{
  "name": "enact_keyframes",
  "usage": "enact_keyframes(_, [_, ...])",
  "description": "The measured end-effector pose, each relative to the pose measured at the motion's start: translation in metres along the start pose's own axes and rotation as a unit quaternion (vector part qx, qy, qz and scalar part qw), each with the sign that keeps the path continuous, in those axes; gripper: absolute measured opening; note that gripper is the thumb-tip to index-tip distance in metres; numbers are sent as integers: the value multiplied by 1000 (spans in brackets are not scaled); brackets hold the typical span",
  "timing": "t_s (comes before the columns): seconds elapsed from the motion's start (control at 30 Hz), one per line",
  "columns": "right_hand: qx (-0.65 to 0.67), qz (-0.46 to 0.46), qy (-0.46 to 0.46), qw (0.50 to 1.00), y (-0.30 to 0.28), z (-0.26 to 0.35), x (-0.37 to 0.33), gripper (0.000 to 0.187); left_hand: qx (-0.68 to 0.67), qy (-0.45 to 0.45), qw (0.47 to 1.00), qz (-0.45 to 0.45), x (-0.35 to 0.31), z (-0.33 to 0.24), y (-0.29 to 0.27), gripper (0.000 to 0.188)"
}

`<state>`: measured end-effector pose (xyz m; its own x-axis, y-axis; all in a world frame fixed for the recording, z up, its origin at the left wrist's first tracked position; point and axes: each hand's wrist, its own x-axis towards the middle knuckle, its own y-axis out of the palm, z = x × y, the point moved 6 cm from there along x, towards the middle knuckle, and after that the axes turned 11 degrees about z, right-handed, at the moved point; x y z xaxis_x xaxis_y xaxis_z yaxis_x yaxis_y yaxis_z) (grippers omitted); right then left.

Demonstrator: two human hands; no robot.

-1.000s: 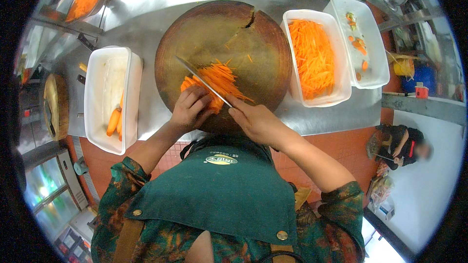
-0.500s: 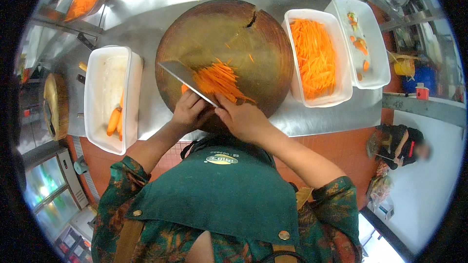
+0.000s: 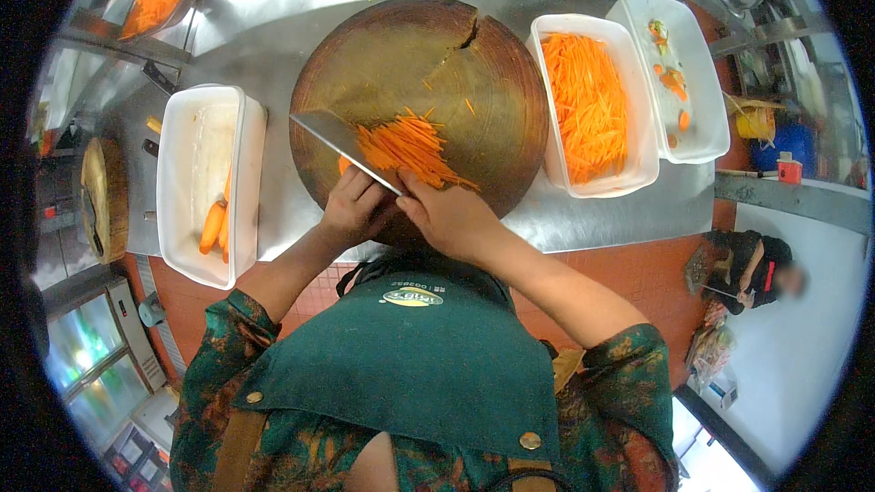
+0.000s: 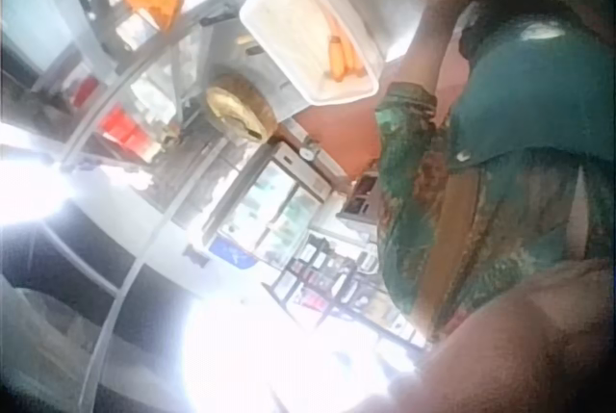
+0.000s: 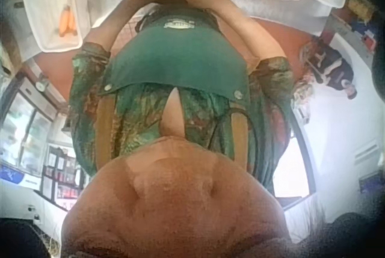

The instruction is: The person slices carrots into thin strips on a wooden cutting board using a knife. The sliced carrots are then transferred into a white container. The person repeats this process with multiple carrots.

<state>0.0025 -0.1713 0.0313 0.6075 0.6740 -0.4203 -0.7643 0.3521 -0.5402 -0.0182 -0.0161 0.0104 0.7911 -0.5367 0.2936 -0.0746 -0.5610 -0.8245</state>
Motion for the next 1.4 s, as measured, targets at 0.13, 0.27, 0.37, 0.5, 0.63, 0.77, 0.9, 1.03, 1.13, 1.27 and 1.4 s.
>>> enact_keyframes(0.13, [78,23,-23,996,-21,17,-21,50,18,-3,1000,-17,0,-3,-5,37])
enact_keyframes(0.27, [33,7,-18,999,-12,20,-50,51,5,14,1000,-8,3,-5,-8,36])
enact_keyframes(0.37, [15,65,57,996,-7,14,-33,53,0,5,1000,-2,1,-4,-5,36])
enact_keyframes(0.5, [-18,10,33,999,6,1,2,53,-12,6,1000,8,-1,1,1,36])
enact_keyframes(0.63, [44,-63,-95,992,-1,-7,0,51,25,37,999,-12,2,-4,-12,36])
enact_keyframes(0.77, [147,40,-28,988,-18,0,-20,49,20,57,998,-10,-2,3,-9,36])
enact_keyframes(0.9, [138,67,26,988,-20,-4,-27,48,18,44,999,-2,1,3,-8,35])
enact_keyframes(1.03, [35,22,-23,999,-12,18,-50,48,11,43,999,-2,1,1,-11,34])
enact_keyframes(1.13, [68,65,48,994,-18,26,-56,50,6,40,999,-9,1,1,-11,33])
enact_keyframes(1.27, [44,17,28,999,-4,17,-54,51,1,39,999,-2,1,0,-9,31])
enact_keyframes(1.4, [23,31,50,998,5,8,-21,51,-3,34,999,5,0,1,-9,30])
